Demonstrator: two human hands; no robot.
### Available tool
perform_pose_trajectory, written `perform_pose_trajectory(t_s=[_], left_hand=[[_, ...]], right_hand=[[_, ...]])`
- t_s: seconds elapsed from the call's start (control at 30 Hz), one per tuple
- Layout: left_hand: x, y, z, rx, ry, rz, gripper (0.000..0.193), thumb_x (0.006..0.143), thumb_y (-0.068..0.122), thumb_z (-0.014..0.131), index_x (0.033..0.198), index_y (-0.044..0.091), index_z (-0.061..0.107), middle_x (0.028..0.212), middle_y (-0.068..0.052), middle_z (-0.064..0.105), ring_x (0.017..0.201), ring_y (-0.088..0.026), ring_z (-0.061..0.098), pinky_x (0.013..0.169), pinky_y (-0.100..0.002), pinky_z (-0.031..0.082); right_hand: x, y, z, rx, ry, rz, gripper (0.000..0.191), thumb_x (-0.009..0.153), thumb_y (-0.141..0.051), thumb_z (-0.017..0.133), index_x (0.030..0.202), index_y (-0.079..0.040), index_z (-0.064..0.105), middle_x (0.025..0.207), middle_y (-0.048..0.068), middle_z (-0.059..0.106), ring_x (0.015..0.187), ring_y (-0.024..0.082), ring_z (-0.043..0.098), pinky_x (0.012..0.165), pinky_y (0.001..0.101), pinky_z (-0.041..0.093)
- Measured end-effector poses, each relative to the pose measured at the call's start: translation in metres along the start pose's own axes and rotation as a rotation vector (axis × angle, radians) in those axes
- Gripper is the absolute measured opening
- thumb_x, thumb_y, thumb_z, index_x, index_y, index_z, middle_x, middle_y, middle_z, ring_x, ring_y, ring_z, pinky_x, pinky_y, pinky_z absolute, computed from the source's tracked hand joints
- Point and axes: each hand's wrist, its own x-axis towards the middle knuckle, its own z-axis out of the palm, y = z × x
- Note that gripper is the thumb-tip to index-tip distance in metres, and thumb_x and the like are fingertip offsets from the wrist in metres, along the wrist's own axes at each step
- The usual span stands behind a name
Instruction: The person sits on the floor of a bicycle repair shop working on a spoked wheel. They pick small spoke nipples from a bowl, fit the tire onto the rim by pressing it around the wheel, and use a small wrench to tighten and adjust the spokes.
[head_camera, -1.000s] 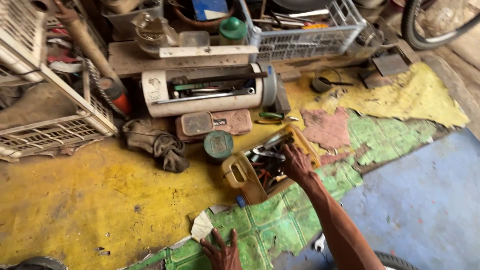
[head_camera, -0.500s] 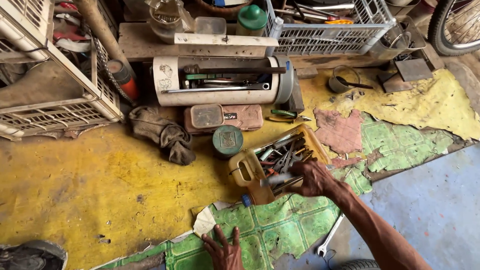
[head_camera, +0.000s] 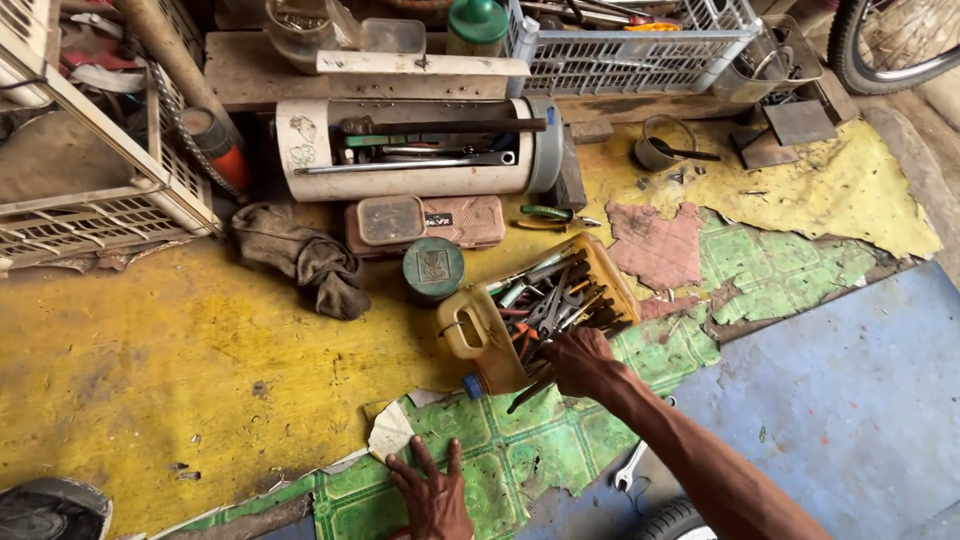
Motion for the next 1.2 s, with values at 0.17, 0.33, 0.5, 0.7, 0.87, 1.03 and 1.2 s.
perform_pose_trajectory(t_s=[0.17, 0.33, 0.5, 0.7, 0.87, 1.03, 1.2], left_hand=[[-0.009, 0.0, -0.013, 0.01, -0.049, 0.004, 0.109, 0.082, 0.027, 0.079, 0.166, 0.032, 0.01, 0.166, -0.037, -0.002, 0.142, -0.075, 0.01, 0.12, -0.072, 0.014], [-0.017, -0.001, -0.025, -0.015, -0.077, 0.014, 0.109, 0.081, 0.024, 0.078, 0.166, 0.031, 0.01, 0.166, -0.037, -0.003, 0.142, -0.075, 0.009, 0.12, -0.071, 0.014], [-0.014, -0.003, -0.023, -0.023, -0.068, 0.022, 0.11, 0.08, 0.02, 0.076, 0.166, 0.028, 0.009, 0.166, -0.038, -0.003, 0.142, -0.075, 0.009, 0.12, -0.07, 0.014], [-0.008, -0.004, -0.012, -0.044, 0.003, 0.028, 0.109, 0.08, 0.018, 0.077, 0.166, 0.028, 0.01, 0.165, -0.038, -0.001, 0.141, -0.075, 0.011, 0.12, -0.071, 0.015], [-0.009, -0.002, -0.01, -0.05, 0.011, 0.022, 0.107, 0.08, 0.022, 0.079, 0.165, 0.028, 0.013, 0.166, -0.036, 0.002, 0.142, -0.074, 0.011, 0.12, -0.069, 0.018], [-0.013, -0.001, -0.015, -0.049, -0.006, 0.012, 0.107, 0.081, 0.021, 0.079, 0.165, 0.029, 0.013, 0.166, -0.036, 0.001, 0.141, -0.074, 0.012, 0.12, -0.069, 0.017], [-0.016, 0.002, -0.02, -0.011, 0.004, 0.01, 0.115, 0.076, 0.024, 0.085, 0.165, 0.03, 0.012, 0.166, -0.035, 0.002, 0.142, -0.072, 0.012, 0.12, -0.067, 0.019]], right_hand=[[0.013, 0.001, 0.024, -0.155, -0.153, 0.017, 0.03, 0.087, -0.006, 0.069, 0.115, -0.015, 0.07, 0.082, 0.008, 0.075, 0.067, 0.022, 0.068, 0.056, 0.0382, 0.05], [0.013, 0.015, 0.028, -0.183, 0.038, -0.096, 0.01, 0.084, -0.019, 0.077, 0.094, -0.018, 0.078, 0.099, 0.007, 0.07, 0.076, 0.023, 0.064, 0.057, 0.038, 0.047], [0.001, 0.037, -0.002, 0.113, -0.09, -0.035, 0.022, 0.084, -0.031, 0.074, 0.104, -0.023, 0.077, 0.096, 0.004, 0.07, 0.081, 0.023, 0.065, 0.06, 0.0374, 0.05], [-0.023, 0.028, 0.009, 0.138, 0.257, -0.16, 0.018, 0.09, -0.02, 0.057, 0.1, -0.017, 0.072, 0.085, 0.006, 0.069, 0.08, 0.031, 0.068, 0.063, 0.0425, 0.053], [-0.045, 0.012, 0.046, 0.112, 0.583, -0.227, 0.018, 0.088, -0.01, 0.062, 0.103, -0.007, 0.071, 0.097, 0.01, 0.071, 0.084, 0.029, 0.068, 0.064, 0.0412, 0.057], [-0.073, -0.031, 0.077, 0.191, 0.802, -0.131, 0.042, 0.077, 0.0, 0.067, 0.119, 0.001, 0.068, 0.117, 0.016, 0.072, 0.087, 0.029, 0.067, 0.065, 0.0402, 0.058], [-0.098, -0.054, 0.086, 0.168, 0.814, -0.085, 0.054, 0.067, 0.0, 0.066, 0.121, 0.001, 0.066, 0.117, 0.017, 0.071, 0.089, 0.031, 0.068, 0.07, 0.041, 0.059]])
